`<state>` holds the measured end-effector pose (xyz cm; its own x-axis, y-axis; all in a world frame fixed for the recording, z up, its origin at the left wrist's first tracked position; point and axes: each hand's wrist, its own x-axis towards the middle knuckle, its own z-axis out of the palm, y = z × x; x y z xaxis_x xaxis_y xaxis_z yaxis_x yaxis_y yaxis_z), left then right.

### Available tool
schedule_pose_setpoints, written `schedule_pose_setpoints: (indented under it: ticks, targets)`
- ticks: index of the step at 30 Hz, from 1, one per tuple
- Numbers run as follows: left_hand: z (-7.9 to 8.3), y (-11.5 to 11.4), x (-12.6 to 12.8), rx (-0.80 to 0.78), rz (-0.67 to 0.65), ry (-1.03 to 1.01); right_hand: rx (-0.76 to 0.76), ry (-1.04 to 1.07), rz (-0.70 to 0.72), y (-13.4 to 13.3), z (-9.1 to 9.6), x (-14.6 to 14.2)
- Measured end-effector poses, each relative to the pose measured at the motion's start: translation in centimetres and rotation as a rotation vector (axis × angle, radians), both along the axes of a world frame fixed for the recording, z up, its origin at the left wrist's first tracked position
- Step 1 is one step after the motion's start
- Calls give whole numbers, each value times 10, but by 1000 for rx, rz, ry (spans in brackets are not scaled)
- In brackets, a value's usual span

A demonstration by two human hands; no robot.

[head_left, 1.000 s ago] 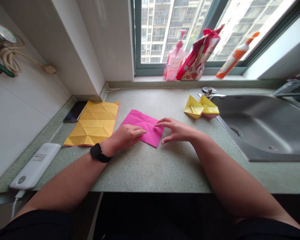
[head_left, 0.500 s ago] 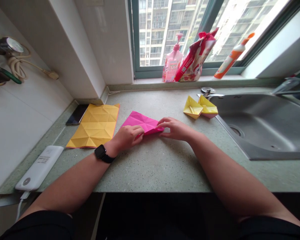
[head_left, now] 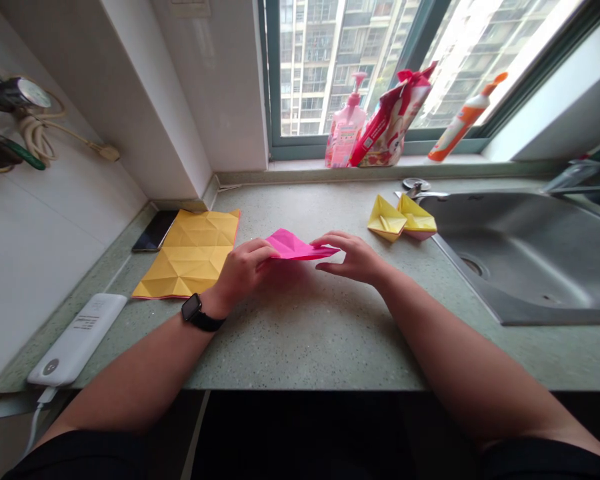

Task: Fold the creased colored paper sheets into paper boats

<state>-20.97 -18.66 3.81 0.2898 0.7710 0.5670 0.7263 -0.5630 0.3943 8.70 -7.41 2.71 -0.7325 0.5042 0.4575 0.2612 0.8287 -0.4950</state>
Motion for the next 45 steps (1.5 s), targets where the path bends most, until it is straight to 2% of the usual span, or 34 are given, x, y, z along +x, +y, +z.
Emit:
schedule_pose_setpoints:
  ticks: [4,6,13,19,26,29,32,37,41,45]
  targets:
    - [-6,2,-4,-91,-202,-36,-30,-10,73,6,-8,1]
    - [-9,4,-5,-134,-254,-36,-40,-22,99,7,-8,1]
    - [-8,9,-11,-90,-120,10,-108,45,74,5,4,4]
    - [-10,8,-10,-131,-90,38,-133,-129,97,6,0,4]
    - [-14,9,-13,-218,-87,258,-135,-261,123,9,-2,7]
    - [-14,9,-13,-239,-73,241,-157,-300,59,10,-3,7]
    - [-16,9,-11,-305,-20,121,-205,-346,-62,10,-5,6]
    - [-17,9,-4,-407,176,-84,-302,-286,-204,8,-9,0]
    - [-18,9,-1,-415,234,-97,-379,-298,-300,8,-14,-3]
    - [-20,9,1,-361,243,-48,-339,-287,-342,6,-17,-5]
